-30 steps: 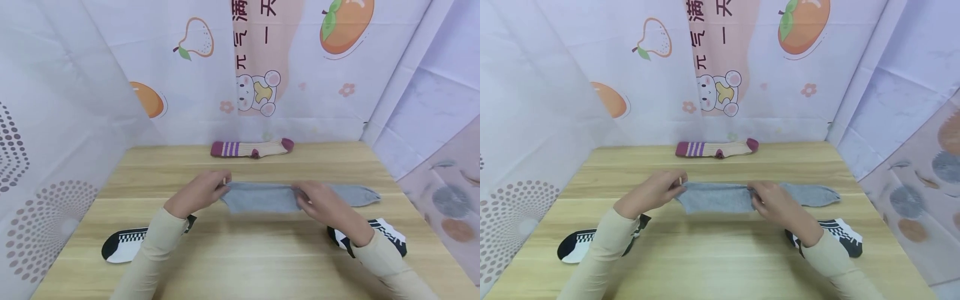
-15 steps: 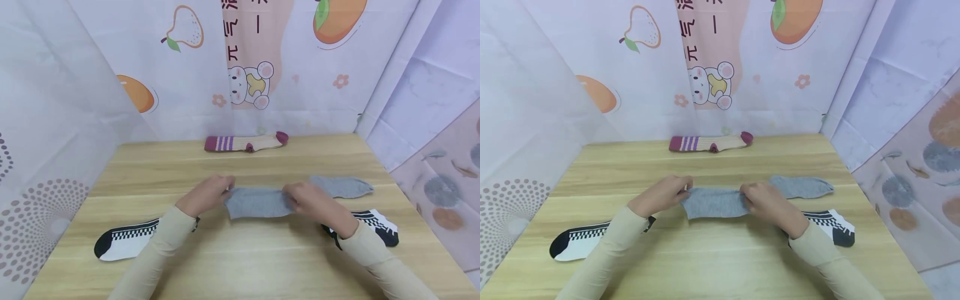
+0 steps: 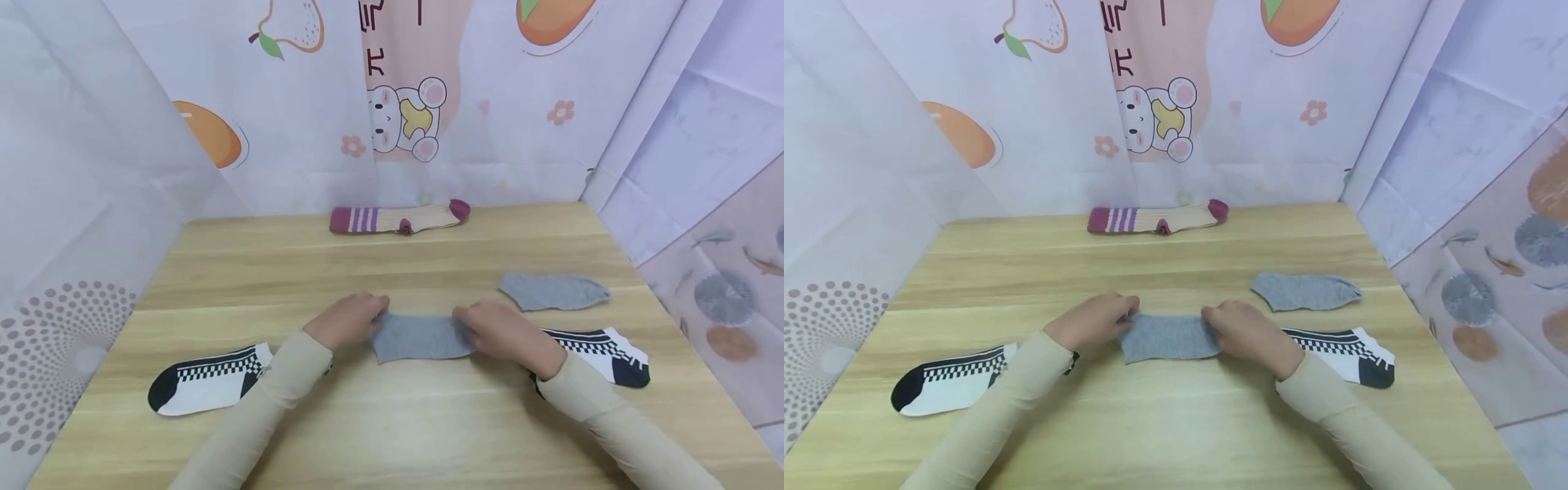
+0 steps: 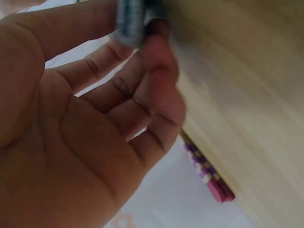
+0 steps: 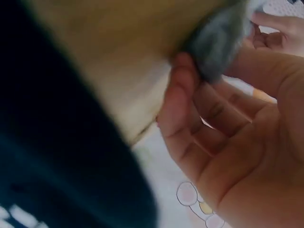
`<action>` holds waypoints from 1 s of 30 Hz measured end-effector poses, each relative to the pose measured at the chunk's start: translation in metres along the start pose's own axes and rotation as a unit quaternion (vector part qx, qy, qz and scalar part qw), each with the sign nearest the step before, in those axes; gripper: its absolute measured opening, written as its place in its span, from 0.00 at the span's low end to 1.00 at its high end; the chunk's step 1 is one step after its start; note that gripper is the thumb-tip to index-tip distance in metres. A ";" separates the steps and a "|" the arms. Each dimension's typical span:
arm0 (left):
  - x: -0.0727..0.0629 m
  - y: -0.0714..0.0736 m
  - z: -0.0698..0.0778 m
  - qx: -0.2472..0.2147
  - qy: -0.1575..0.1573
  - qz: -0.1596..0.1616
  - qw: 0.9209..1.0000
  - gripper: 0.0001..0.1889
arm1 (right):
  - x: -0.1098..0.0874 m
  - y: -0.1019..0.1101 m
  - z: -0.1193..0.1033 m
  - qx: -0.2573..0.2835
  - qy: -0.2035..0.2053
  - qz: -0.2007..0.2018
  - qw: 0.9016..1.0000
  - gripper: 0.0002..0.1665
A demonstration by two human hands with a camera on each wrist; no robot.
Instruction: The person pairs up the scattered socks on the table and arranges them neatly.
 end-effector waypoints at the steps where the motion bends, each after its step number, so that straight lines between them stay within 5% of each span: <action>1: 0.002 0.000 0.001 0.003 -0.001 0.000 1.000 0.03 | -0.001 -0.001 0.000 -0.001 -0.005 -0.002 1.000 0.09; 8: 0.008 0.007 0.003 0.003 0.004 -0.013 1.000 0.05 | -0.005 0.002 0.001 0.012 -0.033 -0.016 0.999 0.11; 16: -0.005 0.021 0.016 0.008 0.020 0.002 1.000 0.17 | -0.010 0.020 0.004 0.027 -0.030 -0.015 0.999 0.12; 22: -0.012 0.028 0.038 0.004 -0.034 0.035 0.999 0.18 | -0.015 0.037 0.012 0.031 -0.042 -0.001 0.999 0.17; 30: 0.011 0.029 0.071 0.036 -0.087 0.059 0.994 0.16 | -0.029 0.054 0.049 0.058 -0.102 0.030 0.993 0.13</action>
Point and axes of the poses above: each hand's wrist, its own x-axis towards the middle knuckle, its own y-axis out of the back of the hand, z = x × y, the point moved 2 cm from there along x, towards the middle knuckle, and after that the axes turned 11 degrees about y, right-handed, at the moved point
